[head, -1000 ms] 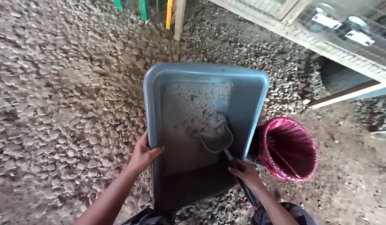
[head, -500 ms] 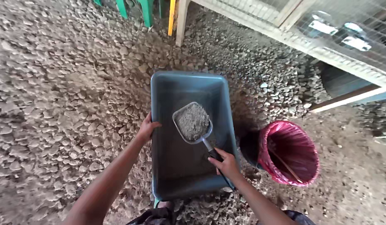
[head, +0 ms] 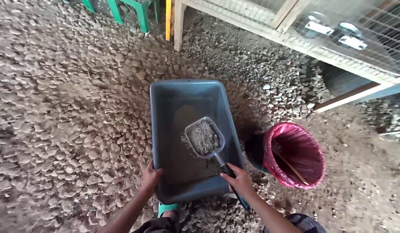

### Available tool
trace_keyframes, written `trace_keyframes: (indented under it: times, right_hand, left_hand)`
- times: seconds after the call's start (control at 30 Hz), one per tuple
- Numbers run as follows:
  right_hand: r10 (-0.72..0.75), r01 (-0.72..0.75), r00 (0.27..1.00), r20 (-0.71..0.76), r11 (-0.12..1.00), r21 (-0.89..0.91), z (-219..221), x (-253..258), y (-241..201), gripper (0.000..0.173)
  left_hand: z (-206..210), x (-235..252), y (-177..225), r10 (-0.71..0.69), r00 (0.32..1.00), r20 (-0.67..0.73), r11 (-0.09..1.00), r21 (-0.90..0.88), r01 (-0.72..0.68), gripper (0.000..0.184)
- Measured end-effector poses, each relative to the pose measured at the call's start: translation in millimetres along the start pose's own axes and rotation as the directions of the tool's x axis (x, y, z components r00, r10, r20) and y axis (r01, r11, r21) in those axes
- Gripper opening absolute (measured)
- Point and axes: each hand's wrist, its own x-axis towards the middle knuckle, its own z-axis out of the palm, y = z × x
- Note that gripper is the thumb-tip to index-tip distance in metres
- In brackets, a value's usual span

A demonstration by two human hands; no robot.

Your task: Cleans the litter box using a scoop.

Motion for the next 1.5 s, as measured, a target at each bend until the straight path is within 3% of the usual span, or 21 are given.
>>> trace_keyframes:
  times: [0.27,0.47,0.87,1.1,1.3,1.4,1.47,1.5]
  right_hand:
    - [-0.006,0.013,0.997,-0.077,0.995,0.096,8,-1,-1,0.049]
    - [0.003,-0.002,0.997,-0.074,1.000,0.008,-8,-7,6,0.051]
    - [0.039,-0.039,0.999,-0.001,0.988,0.148,-56,-37,-22,0.046]
    - [0.003,0.017,0.997,-0.083,0.970,0.242,-102,-63,-31,0.049]
    - [0.080,0.039,0.944,-0.319,0.936,0.350,-157,-91,-16,0.041]
    - [0.099,0.040,0.874,-0.476,0.961,0.273,-185,-97,10,0.034]
    - [0.063,-0.090,0.805,-0.590,0.996,-0.017,-196,-95,30,0.035]
    - [0.034,-0.219,0.796,-0.605,0.947,-0.235,-200,-92,38,0.039]
  left_hand:
    - [35,42,26,0.038,0.988,0.148,0.999,0.026,-0.042,0.061]
    - [44,53,28,0.052,0.987,0.153,0.996,0.061,-0.062,0.063]
    - [46,45,35,0.042,0.990,0.136,0.994,0.092,-0.055,0.064]
    - [46,46,34,0.042,0.991,0.125,0.990,0.129,-0.058,0.063]
    - [45,41,32,0.020,0.992,0.125,0.997,0.066,-0.028,0.059]
    - [43,29,19,-0.036,0.988,0.148,0.999,-0.007,0.037,0.058]
    - [41,15,7,-0.058,0.987,0.150,0.995,-0.074,0.070,0.061]
    - [41,8,0,-0.058,0.989,0.139,0.991,-0.112,0.074,0.063]
